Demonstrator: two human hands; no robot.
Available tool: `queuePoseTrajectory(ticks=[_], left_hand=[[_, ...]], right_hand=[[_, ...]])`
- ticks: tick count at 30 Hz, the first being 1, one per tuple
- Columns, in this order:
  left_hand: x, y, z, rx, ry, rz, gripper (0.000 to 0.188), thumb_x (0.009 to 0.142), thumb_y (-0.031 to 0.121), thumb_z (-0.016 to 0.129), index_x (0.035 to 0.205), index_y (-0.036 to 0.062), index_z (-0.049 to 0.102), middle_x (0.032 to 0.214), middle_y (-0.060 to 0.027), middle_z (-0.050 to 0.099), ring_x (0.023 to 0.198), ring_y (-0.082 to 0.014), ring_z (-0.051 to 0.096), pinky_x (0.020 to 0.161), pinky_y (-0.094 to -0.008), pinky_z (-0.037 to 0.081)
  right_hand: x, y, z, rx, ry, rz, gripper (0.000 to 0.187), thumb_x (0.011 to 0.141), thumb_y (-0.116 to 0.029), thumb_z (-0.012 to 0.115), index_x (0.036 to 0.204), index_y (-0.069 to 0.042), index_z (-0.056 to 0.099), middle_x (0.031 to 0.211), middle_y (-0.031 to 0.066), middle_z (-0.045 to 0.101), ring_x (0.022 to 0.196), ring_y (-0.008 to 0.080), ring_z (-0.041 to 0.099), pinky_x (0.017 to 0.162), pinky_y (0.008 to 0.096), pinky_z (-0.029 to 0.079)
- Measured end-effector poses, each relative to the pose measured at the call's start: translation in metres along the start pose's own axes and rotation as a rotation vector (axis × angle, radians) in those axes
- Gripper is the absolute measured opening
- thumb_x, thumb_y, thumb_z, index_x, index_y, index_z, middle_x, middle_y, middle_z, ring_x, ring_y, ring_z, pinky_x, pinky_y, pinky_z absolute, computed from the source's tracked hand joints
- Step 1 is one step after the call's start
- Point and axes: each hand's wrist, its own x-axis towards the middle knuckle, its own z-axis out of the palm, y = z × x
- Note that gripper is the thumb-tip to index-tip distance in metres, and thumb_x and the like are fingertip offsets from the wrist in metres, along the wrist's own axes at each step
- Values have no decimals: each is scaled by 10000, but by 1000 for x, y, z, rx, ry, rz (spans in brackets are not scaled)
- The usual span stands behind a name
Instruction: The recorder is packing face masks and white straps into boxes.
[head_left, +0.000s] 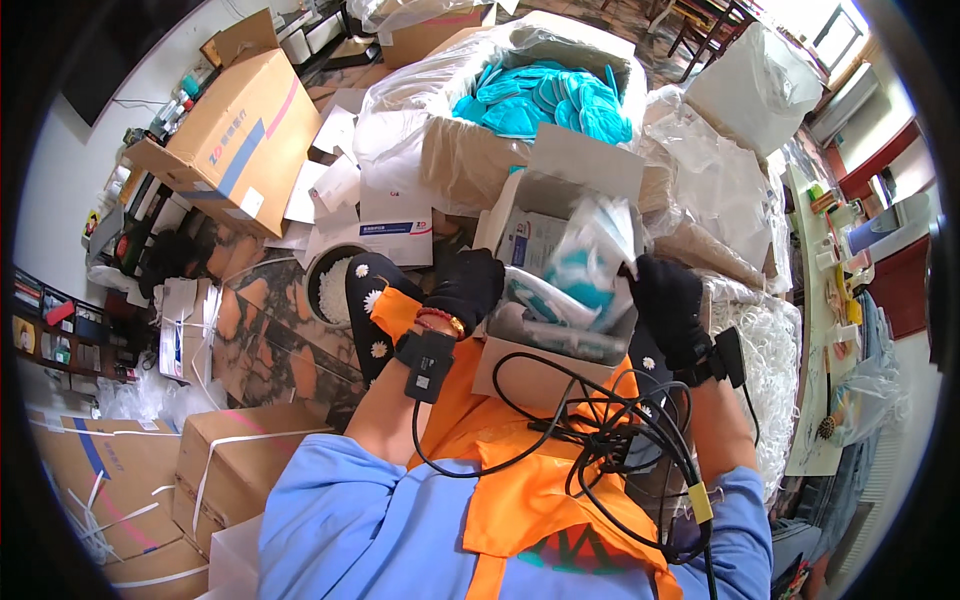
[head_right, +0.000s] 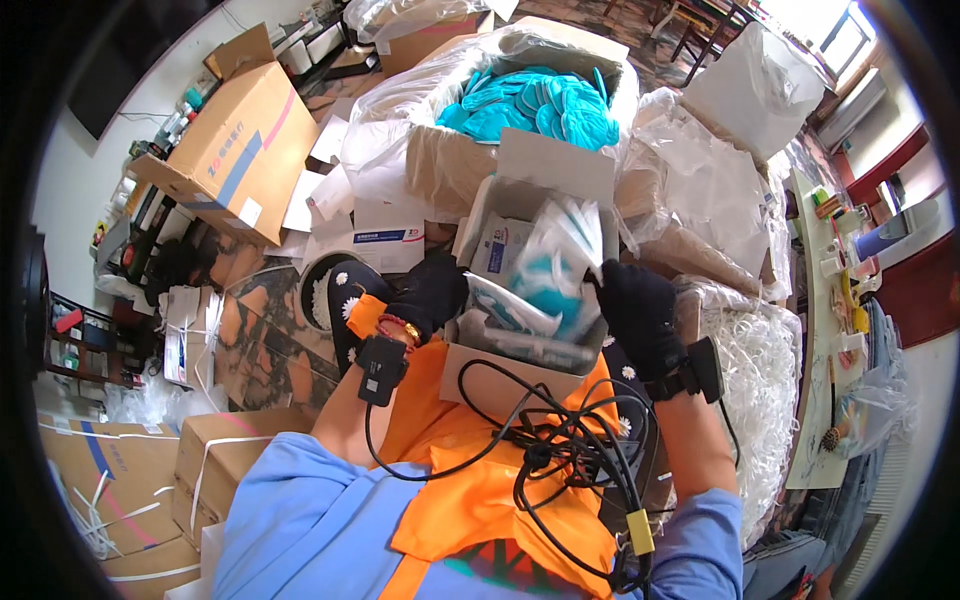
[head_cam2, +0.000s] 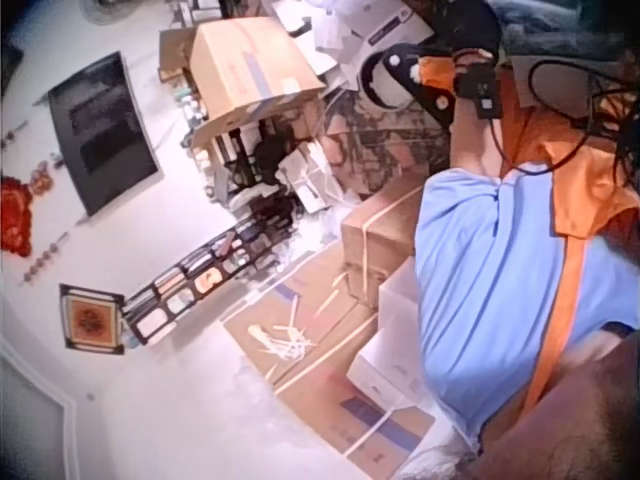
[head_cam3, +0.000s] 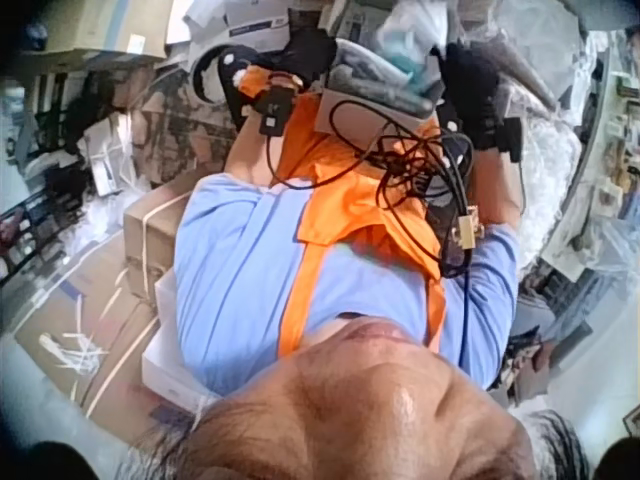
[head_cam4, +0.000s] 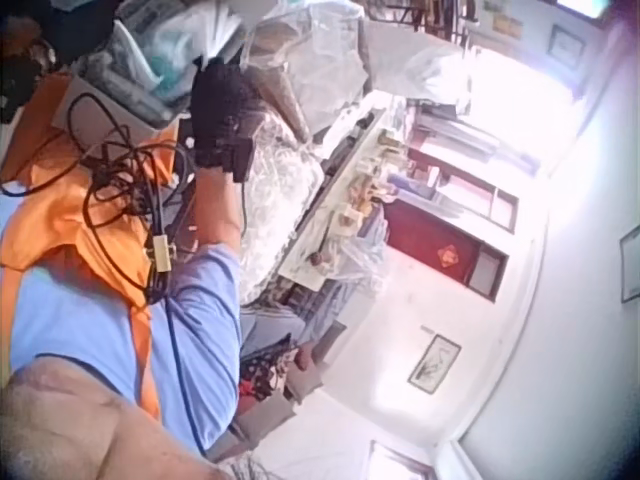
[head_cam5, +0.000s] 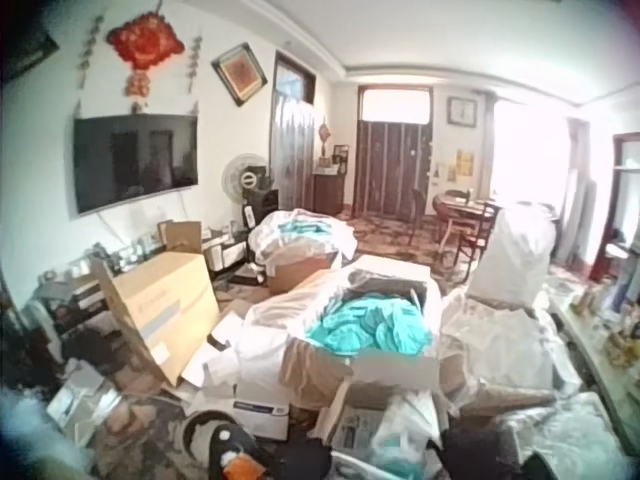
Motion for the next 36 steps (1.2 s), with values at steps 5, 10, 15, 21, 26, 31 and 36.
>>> queuePoseTrajectory(ticks=[5, 10, 15, 21, 26, 31, 36], left_hand=[[-3, 4, -4, -121, 20, -150, 172, 813, 188, 603, 862, 34, 659, 821, -188, 644, 791, -386, 636, 693, -457, 507], [0, 20, -28, -123, -7, -378, 343, 823, 249, 628, 1094, 42, 593, 937, -194, 656, 864, -391, 647, 767, -447, 516], [-2, 24, -46, -258, 85, -245, 526, 721, 210, 739, 1168, 24, 532, 1093, -222, 627, 1030, -362, 608, 856, -430, 496], [22, 22, -64, -476, 26, 163, 454, 735, 153, 756, 1156, 65, 613, 1105, -151, 633, 1082, -314, 585, 924, -381, 474], [34, 42, -65, -511, -78, 58, 308, 780, 210, 740, 1033, 50, 668, 923, -159, 678, 868, -327, 651, 783, -405, 505], [41, 58, -42, -487, 147, 48, 228, 826, 211, 688, 988, 52, 667, 928, -171, 674, 882, -344, 643, 770, -412, 508], [44, 59, -33, -469, 126, 26, 222, 826, 215, 688, 977, 54, 670, 953, -159, 675, 882, -331, 646, 756, -406, 515]], right_hand=[[-5, -2, -7, 30, -19, -29, 94, 786, -196, 684, 776, -129, 619, 641, 79, 574, 614, 282, 599, 542, 399, 453], [-9, 4, -18, 43, 22, 51, 22, 792, -144, 645, 808, -143, 661, 698, 69, 618, 656, 271, 625, 555, 379, 469], [-28, 14, -19, 105, -43, -15, 30, 794, -134, 653, 821, -139, 664, 698, 73, 620, 639, 270, 624, 554, 370, 471], [-21, 6, -18, 116, -68, 46, 86, 799, -171, 684, 864, -115, 679, 726, 91, 630, 655, 285, 628, 572, 376, 484], [-15, -5, 6, 164, -153, 138, 114, 799, -189, 679, 883, -111, 669, 759, 102, 624, 815, 304, 643, 670, 371, 506], [-10, -27, 1, 632, -258, 408, 219, 807, -220, 711, 961, -88, 628, 804, 126, 654, 767, 352, 645, 681, 401, 520], [-15, -34, -3, 373, -288, 230, 257, 812, -258, 718, 980, -88, 625, 844, 156, 664, 764, 364, 661, 641, 416, 518]])
